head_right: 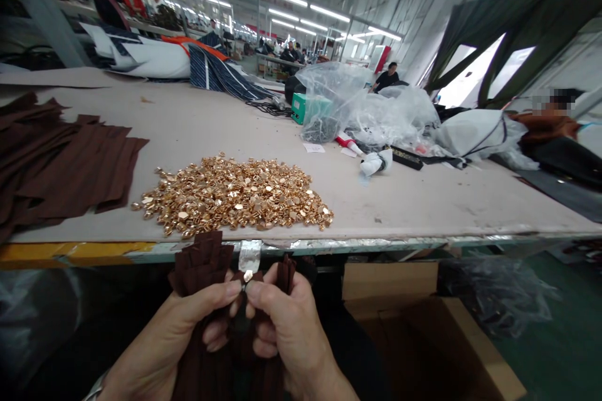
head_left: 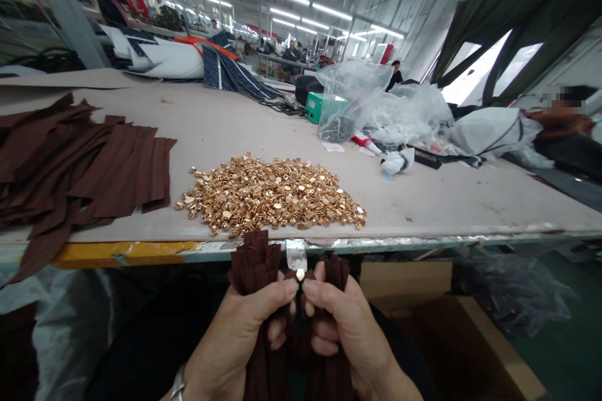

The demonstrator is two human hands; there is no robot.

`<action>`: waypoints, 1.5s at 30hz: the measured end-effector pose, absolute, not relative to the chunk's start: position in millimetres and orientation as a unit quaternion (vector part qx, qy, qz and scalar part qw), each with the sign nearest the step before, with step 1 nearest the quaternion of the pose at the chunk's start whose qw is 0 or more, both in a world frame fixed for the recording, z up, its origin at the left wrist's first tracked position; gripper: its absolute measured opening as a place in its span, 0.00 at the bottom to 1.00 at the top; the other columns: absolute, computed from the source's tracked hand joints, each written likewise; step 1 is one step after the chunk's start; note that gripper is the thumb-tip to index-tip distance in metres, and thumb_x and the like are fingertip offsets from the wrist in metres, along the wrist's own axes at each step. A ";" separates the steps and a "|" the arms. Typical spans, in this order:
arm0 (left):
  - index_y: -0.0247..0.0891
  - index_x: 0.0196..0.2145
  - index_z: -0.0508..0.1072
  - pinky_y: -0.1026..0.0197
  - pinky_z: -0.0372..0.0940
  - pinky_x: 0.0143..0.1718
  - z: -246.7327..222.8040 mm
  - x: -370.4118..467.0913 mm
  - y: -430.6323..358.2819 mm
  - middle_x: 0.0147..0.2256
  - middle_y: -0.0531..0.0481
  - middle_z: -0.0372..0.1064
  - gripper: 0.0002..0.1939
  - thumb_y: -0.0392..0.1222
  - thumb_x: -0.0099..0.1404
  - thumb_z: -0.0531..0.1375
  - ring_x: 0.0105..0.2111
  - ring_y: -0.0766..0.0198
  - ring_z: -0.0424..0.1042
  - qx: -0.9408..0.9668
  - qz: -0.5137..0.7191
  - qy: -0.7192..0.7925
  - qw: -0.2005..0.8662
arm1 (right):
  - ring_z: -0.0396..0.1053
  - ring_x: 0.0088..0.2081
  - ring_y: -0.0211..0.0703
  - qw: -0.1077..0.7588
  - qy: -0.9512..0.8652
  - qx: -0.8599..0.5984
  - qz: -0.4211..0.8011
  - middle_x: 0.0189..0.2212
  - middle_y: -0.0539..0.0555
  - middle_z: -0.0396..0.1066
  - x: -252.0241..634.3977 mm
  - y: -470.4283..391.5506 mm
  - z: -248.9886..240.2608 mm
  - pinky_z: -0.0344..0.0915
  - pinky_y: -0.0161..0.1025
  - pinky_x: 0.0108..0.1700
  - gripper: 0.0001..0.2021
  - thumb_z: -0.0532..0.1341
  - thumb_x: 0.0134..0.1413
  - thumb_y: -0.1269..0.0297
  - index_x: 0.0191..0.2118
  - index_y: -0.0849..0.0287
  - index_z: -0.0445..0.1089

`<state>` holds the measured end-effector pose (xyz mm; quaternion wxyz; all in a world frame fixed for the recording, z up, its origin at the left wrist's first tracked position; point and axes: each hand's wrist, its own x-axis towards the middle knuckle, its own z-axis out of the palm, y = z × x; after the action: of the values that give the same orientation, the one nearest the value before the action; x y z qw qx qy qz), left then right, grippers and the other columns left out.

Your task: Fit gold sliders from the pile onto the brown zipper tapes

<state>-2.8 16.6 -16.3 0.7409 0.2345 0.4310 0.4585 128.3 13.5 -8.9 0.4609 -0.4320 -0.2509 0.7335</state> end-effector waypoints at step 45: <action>0.37 0.20 0.66 0.69 0.51 0.17 -19.5 -2.7 12.0 0.11 0.60 0.55 0.17 0.50 0.55 0.64 0.14 0.73 0.52 0.249 0.475 0.458 0.709 | 0.51 0.19 0.30 0.464 -0.514 -0.529 0.490 0.17 0.43 0.56 134.0 25.9 -9.4 0.50 0.30 0.20 0.15 0.62 0.53 0.56 0.24 0.60 0.63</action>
<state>-2.7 12.0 -19.5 0.7086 0.2488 0.4584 0.4753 134.0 25.9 -9.4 0.4637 -0.5293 -0.5144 0.4901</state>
